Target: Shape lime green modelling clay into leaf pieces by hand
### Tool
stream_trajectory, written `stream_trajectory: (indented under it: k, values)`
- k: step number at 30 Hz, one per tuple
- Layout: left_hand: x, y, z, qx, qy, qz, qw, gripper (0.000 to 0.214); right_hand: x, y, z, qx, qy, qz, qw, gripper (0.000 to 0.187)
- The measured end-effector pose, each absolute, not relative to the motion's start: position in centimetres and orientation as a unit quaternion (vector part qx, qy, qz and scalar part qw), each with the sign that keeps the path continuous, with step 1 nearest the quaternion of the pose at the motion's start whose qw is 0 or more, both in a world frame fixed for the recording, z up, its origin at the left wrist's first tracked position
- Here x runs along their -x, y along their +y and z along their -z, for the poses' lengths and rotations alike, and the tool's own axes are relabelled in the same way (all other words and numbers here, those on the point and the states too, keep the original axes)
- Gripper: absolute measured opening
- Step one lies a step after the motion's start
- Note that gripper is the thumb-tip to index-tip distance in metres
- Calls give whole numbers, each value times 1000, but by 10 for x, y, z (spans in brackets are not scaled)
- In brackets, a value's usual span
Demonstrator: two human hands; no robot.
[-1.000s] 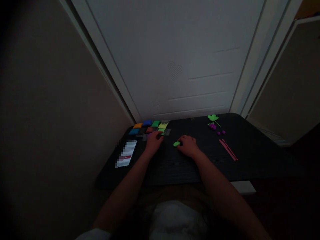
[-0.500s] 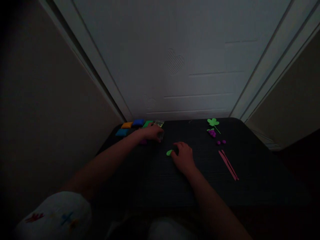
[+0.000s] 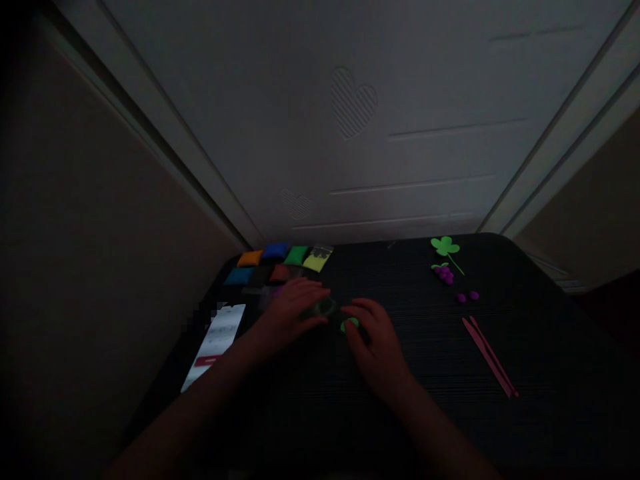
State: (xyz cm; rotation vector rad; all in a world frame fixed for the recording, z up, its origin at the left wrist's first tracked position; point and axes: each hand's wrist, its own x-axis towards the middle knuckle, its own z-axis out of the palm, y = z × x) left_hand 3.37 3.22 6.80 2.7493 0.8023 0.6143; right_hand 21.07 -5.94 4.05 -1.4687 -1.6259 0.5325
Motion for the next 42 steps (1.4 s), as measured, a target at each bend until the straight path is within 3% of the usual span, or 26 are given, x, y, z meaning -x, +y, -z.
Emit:
stream_trajectory:
  k: [6, 11, 15, 18, 23, 28, 36, 42]
  values:
    - [-45, -4, -78, -949, 237, -202, 41, 32, -205, -66, -43, 551, -715, -157, 400, 23]
    - [-46, -26, -78, -922, 277, -264, 57, 45, -206, -68, -45, 502, -710, -191, 455, 17]
    - [-39, -38, -63, -802, 376, -380, 268, 74, -207, -67, -41, 478, -643, -279, 529, 21]
    - [-33, -43, -48, -678, 343, -426, 491, 69, -205, -66, -37, 464, -601, -355, 546, 25]
    - [-31, -34, -40, -617, 328, -423, 577, 62, -207, -62, -34, 456, -585, -388, 547, 27]
    - [-35, -22, -37, -692, 310, -408, 509, 58, -212, -60, -34, 465, -604, -353, 543, 30]
    - [-39, -35, -26, -823, 380, -394, 154, 53, -211, -59, -30, 493, -625, -333, 506, 28]
    - [-36, -38, -24, -842, 388, -371, 64, 47, -211, -62, -32, 488, -641, -342, 483, 32]
